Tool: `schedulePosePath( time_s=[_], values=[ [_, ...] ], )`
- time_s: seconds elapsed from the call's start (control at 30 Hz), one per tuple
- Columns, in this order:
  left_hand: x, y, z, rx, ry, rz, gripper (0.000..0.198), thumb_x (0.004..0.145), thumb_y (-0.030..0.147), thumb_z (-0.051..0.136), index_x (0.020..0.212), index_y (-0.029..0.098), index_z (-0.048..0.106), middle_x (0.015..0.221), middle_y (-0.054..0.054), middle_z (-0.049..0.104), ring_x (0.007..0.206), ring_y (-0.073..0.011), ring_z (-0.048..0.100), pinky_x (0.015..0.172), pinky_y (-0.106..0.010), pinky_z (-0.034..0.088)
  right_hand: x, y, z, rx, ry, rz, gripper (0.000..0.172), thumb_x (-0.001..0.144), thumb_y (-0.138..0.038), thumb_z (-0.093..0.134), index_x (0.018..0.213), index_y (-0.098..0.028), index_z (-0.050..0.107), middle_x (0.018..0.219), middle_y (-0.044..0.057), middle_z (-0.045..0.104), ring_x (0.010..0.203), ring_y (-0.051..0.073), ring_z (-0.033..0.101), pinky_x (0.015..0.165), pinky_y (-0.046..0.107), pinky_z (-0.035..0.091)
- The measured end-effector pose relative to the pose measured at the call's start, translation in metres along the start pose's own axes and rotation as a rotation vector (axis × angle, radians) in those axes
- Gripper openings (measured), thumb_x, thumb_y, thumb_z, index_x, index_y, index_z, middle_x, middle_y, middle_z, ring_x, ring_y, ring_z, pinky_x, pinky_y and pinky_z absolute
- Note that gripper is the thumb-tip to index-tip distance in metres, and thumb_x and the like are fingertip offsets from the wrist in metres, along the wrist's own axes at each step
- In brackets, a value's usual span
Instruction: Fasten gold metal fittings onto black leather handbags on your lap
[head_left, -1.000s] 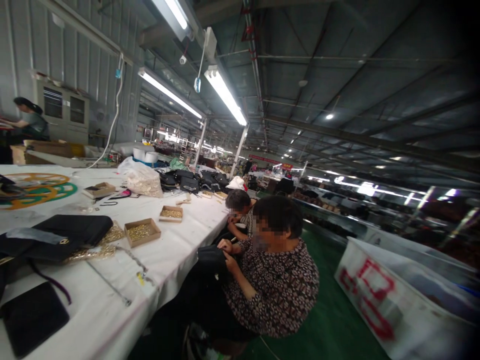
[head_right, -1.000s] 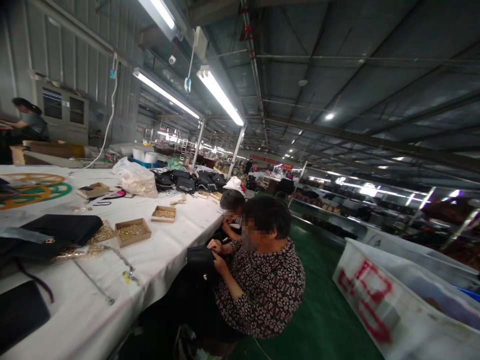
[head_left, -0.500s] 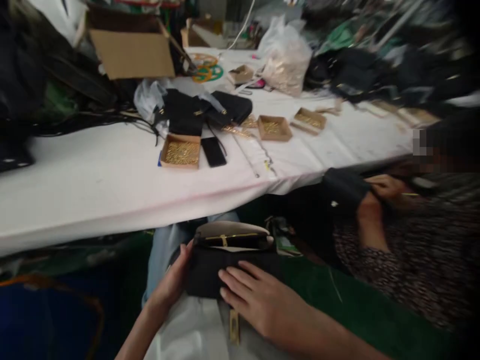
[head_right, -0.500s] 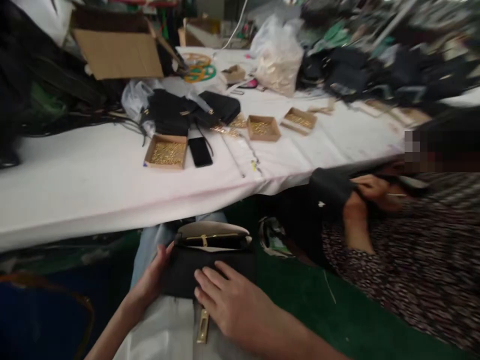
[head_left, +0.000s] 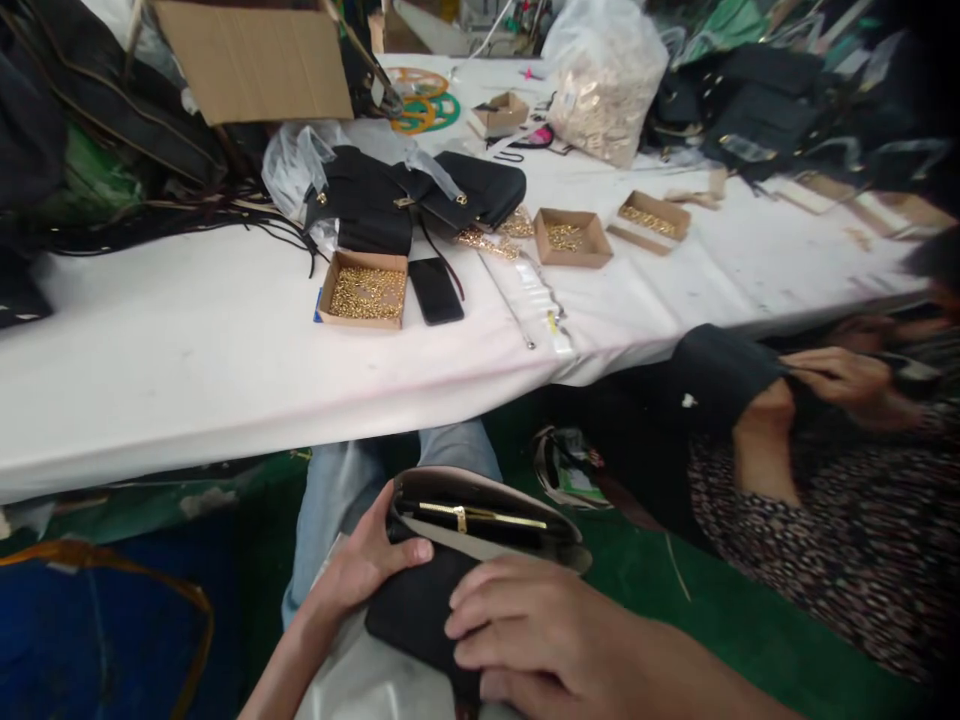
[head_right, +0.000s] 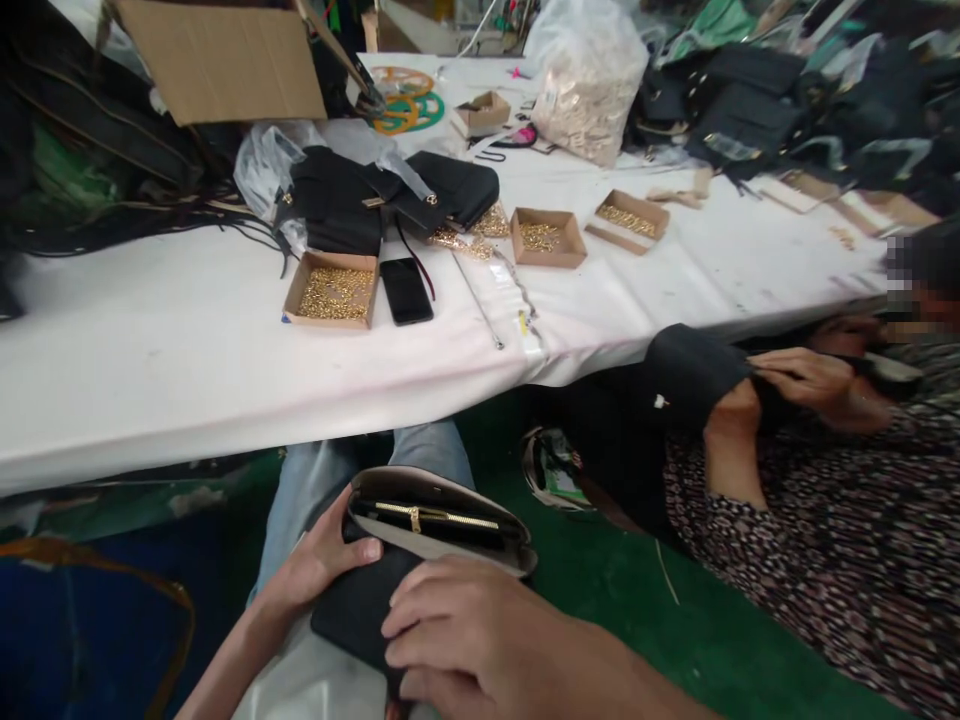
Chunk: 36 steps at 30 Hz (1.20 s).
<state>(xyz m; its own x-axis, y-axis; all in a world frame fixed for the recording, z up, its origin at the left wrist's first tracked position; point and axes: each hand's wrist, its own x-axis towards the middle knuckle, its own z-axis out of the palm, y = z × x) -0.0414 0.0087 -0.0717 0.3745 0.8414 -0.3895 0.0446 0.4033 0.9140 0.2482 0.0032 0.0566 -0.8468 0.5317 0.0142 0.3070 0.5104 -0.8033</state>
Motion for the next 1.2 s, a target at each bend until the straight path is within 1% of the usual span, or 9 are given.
schedulePosePath(
  time_s=[0.07, 0.13, 0.27, 0.37, 0.47, 0.7, 0.8, 1.0, 1.2],
  values=[
    [0.0, -0.002, -0.002, -0.014, -0.021, 0.004, 0.092, 0.089, 0.059, 0.097, 0.164, 0.026, 0.056, 0.159, -0.01, 0.068, 0.147, -0.0389, 0.062, 0.129, -0.049, 0.047, 0.013, 0.003, -0.011, -0.028, 0.199, 0.119, 0.024, 0.119, -0.022, 0.057, 0.129, -0.027, 0.078, 0.125, 0.003, 0.083, 0.122, 0.018, 0.076, 0.113, 0.031, 0.062],
    [-0.001, -0.001, -0.002, -0.004, -0.013, 0.004, 0.09, 0.09, 0.06, 0.095, 0.164, 0.027, 0.057, 0.159, -0.009, 0.068, 0.146, -0.0384, 0.062, 0.128, -0.048, 0.046, 0.03, 0.013, -0.008, -0.217, 0.28, 0.274, 0.027, 0.118, -0.017, 0.055, 0.132, -0.023, 0.077, 0.128, 0.009, 0.08, 0.115, 0.024, 0.078, 0.106, 0.039, 0.065],
    [-0.004, 0.004, 0.001, 0.066, 0.007, 0.02, 0.086, 0.094, 0.069, 0.088, 0.163, 0.028, 0.057, 0.16, -0.007, 0.067, 0.147, -0.039, 0.061, 0.128, -0.048, 0.046, 0.069, 0.033, 0.017, -0.409, 0.05, 0.508, 0.014, 0.114, -0.022, 0.066, 0.121, -0.017, 0.078, 0.122, 0.012, 0.078, 0.106, 0.031, 0.078, 0.088, 0.042, 0.065],
    [-0.009, 0.007, 0.004, 0.102, 0.018, 0.007, 0.082, 0.097, 0.075, 0.079, 0.161, 0.029, 0.058, 0.161, -0.007, 0.067, 0.147, -0.04, 0.062, 0.129, -0.049, 0.048, 0.086, 0.041, 0.032, -0.43, -0.038, 0.571, 0.02, 0.114, -0.014, 0.06, 0.123, -0.017, 0.078, 0.117, 0.012, 0.079, 0.102, 0.031, 0.079, 0.083, 0.04, 0.061],
    [-0.011, 0.006, 0.005, 0.099, 0.06, -0.034, 0.079, 0.099, 0.074, 0.076, 0.162, 0.03, 0.057, 0.164, -0.005, 0.065, 0.152, -0.0397, 0.058, 0.134, -0.05, 0.044, 0.084, 0.049, 0.039, -0.38, -0.02, 0.577, 0.021, 0.112, -0.012, 0.06, 0.115, -0.016, 0.081, 0.113, 0.011, 0.081, 0.1, 0.03, 0.08, 0.084, 0.039, 0.059],
    [-0.009, 0.009, 0.009, 0.054, 0.106, -0.132, 0.063, 0.108, 0.068, 0.066, 0.162, 0.035, 0.059, 0.171, 0.002, 0.06, 0.165, -0.0361, 0.046, 0.138, -0.046, 0.04, 0.057, 0.067, 0.039, 0.007, 0.315, 0.487, 0.023, 0.114, -0.02, 0.07, 0.097, -0.021, 0.085, 0.1, 0.002, 0.085, 0.094, 0.022, 0.08, 0.084, 0.031, 0.054],
    [-0.009, 0.009, 0.012, 0.037, 0.091, -0.096, 0.062, 0.109, 0.063, 0.067, 0.165, 0.037, 0.057, 0.174, 0.005, 0.056, 0.169, -0.0352, 0.039, 0.141, -0.045, 0.035, 0.055, 0.069, 0.039, 0.114, 0.437, 0.417, 0.018, 0.111, -0.016, 0.074, 0.101, -0.022, 0.087, 0.102, 0.001, 0.085, 0.093, 0.02, 0.08, 0.084, 0.029, 0.055],
    [-0.01, 0.012, 0.014, 0.037, 0.051, -0.028, 0.065, 0.11, 0.052, 0.065, 0.171, 0.036, 0.05, 0.177, 0.005, 0.052, 0.171, -0.0332, 0.035, 0.144, -0.043, 0.029, 0.053, 0.07, 0.048, 0.17, 0.449, 0.334, 0.019, 0.113, -0.016, 0.072, 0.115, -0.024, 0.089, 0.114, 0.003, 0.086, 0.104, 0.021, 0.082, 0.097, 0.031, 0.062],
    [-0.012, 0.013, 0.014, 0.013, -0.005, 0.025, 0.067, 0.108, 0.039, 0.066, 0.171, 0.034, 0.045, 0.173, 0.002, 0.054, 0.166, -0.0281, 0.042, 0.14, -0.039, 0.03, 0.054, 0.073, 0.057, 0.197, 0.468, 0.238, 0.023, 0.112, -0.011, 0.065, 0.117, -0.022, 0.085, 0.116, 0.002, 0.085, 0.106, 0.021, 0.081, 0.098, 0.031, 0.064]
  ],
)
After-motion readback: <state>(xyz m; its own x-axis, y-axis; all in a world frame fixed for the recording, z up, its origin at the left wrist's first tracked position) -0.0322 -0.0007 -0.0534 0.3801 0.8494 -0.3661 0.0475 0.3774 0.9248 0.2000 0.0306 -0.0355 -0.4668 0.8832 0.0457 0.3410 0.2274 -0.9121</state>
